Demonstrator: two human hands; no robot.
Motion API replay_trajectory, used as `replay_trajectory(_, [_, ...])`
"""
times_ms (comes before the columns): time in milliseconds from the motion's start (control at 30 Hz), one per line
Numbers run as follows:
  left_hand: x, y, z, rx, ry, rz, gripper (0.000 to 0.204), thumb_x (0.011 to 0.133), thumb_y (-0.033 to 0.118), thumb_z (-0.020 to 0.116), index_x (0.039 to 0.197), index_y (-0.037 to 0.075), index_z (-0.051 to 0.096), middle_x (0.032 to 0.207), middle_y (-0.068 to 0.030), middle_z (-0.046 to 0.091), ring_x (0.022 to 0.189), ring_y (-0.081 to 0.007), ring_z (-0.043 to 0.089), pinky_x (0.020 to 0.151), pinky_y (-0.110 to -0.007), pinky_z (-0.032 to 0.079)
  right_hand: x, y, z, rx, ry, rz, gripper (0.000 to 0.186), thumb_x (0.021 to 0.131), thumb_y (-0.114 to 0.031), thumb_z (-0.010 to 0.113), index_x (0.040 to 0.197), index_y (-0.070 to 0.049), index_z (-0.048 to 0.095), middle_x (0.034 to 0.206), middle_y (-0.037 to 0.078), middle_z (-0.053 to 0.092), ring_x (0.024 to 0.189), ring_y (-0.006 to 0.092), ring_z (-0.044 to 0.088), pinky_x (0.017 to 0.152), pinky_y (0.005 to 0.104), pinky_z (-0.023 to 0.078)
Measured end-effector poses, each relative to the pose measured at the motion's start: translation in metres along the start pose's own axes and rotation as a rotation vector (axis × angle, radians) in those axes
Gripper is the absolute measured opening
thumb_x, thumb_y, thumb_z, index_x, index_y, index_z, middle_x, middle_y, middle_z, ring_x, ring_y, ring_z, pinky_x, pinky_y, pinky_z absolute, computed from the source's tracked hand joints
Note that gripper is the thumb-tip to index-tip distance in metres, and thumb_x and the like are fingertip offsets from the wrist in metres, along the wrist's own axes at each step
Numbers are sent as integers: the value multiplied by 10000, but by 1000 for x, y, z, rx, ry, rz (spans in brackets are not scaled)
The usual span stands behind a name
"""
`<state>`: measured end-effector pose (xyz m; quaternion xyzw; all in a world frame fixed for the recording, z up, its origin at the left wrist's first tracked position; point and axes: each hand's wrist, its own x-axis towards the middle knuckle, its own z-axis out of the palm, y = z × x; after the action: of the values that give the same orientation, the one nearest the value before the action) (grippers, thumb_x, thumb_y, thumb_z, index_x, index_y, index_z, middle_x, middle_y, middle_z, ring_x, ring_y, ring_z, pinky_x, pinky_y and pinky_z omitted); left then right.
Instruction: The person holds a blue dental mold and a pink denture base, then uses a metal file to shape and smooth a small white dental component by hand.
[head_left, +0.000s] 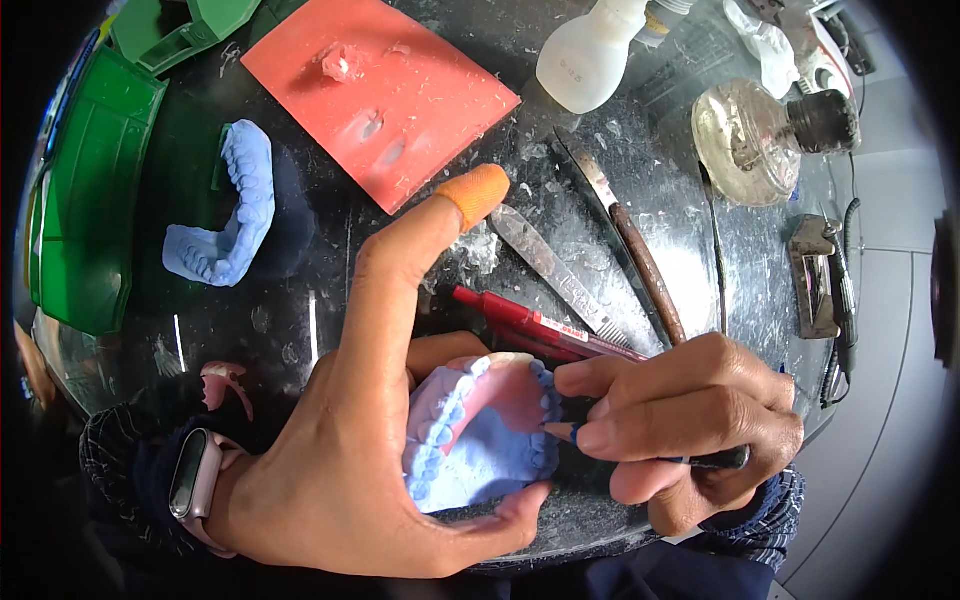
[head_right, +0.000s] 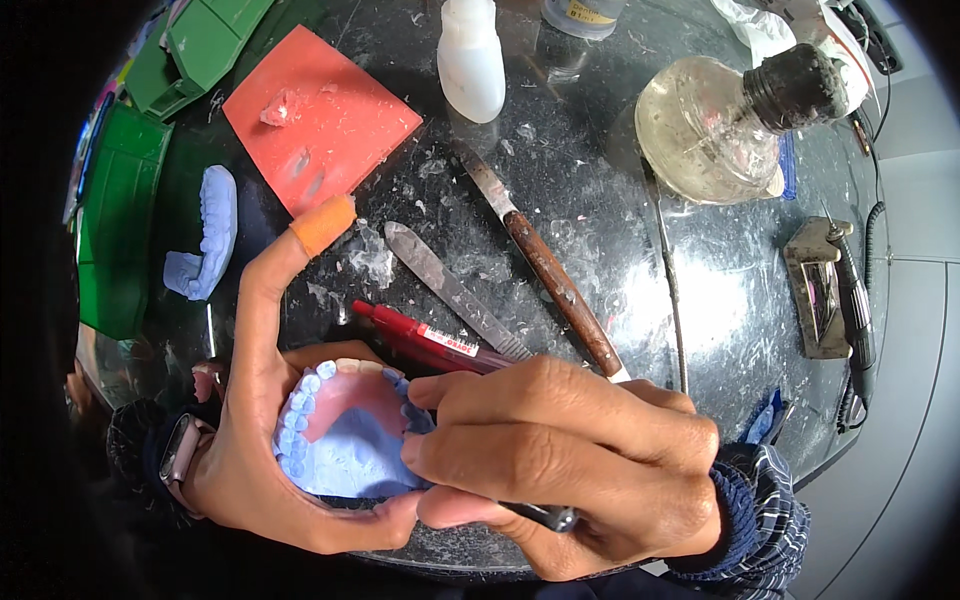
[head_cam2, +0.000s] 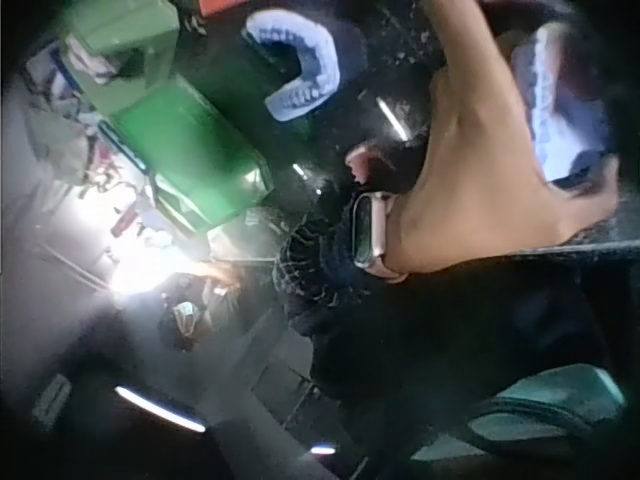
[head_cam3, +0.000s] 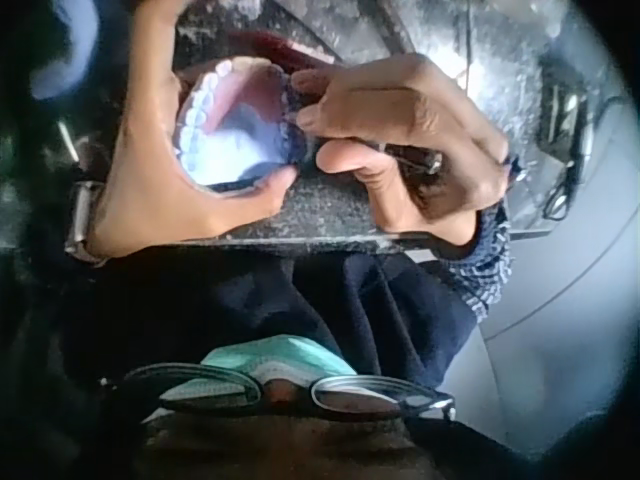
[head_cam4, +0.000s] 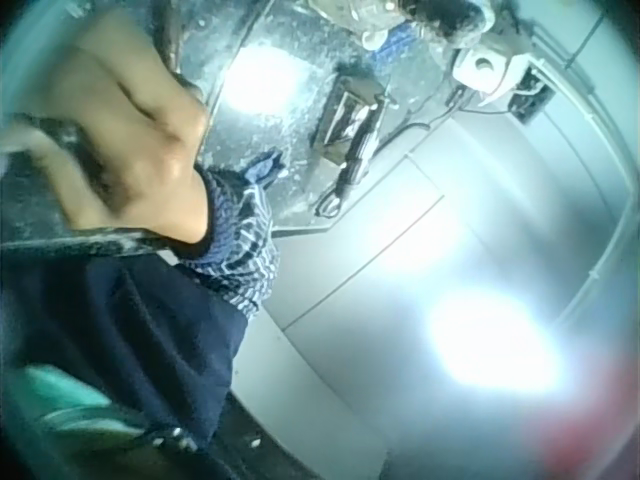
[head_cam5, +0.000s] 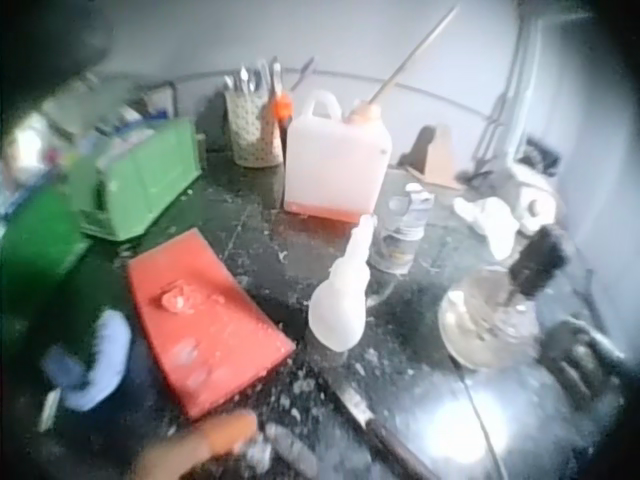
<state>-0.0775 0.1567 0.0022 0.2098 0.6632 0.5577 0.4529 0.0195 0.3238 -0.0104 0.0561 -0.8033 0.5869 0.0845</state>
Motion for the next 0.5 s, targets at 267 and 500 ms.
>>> replay_trajectory(267, [4, -18, 2, 175, -36, 347, 1121, 588, 19, 741, 1350, -21, -80, 1286, -223, 321, 773, -155, 604, 676, -255, 487, -4, -7, 0, -18, 50, 18, 230, 797, -231, 648, 774, -4, 622, 735, 124, 563, 672, 206, 624, 716, 433, 564])
replay_trajectory(500, [1, -24, 4, 157, 82, 404, 1155, 567, 50, 759, 1342, -38, -94, 1411, -233, 81, 800, -179, 613, 686, -271, 505, -5, -4, 0, -35, 36, -19, 232, 805, -225, 645, 783, 4, 614, 737, 128, 560, 679, 218, 628, 706, 430, 567])
